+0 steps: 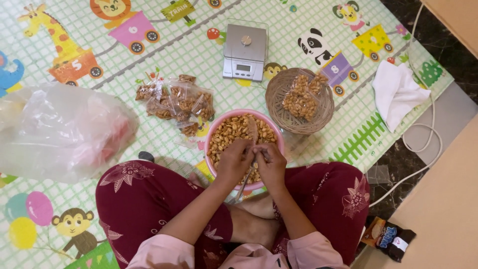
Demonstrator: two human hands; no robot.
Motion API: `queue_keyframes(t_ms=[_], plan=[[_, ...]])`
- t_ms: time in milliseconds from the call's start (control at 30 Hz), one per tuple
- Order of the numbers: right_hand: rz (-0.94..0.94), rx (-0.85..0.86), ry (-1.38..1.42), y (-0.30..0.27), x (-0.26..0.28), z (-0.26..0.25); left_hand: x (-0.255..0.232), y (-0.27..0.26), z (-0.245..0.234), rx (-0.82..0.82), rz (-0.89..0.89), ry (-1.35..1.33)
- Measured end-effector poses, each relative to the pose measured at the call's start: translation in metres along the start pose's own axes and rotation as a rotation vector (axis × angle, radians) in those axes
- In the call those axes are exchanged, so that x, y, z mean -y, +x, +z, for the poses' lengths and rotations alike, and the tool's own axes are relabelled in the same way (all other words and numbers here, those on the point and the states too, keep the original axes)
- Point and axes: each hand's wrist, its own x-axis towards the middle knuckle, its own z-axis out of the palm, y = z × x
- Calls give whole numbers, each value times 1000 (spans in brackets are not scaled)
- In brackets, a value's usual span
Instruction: Scooping peanuts from a bowl into small plastic bags using a spoon for packaging.
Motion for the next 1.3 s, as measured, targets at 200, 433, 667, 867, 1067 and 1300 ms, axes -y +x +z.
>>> queue_keyframes(t_ms=[200, 433, 667, 867, 1067, 1300], plan=[[12, -76, -51, -2, 9, 1, -7, -1, 19, -183, 142, 140], [-94, -151, -246, 3, -12, -8, 15, -10, 30, -244, 159, 180], [-421, -18, -480, 3, 19, -5, 7, -8, 21, -264, 113, 204], [-431, -41, -438, 3, 10, -6, -8, -7, 21, -268, 205, 157], [-155, -79, -245, 3, -5, -12, 2, 1, 20, -177, 461, 271], [159, 11, 111, 0, -17, -17, 12, 12, 22, -137, 596, 410]])
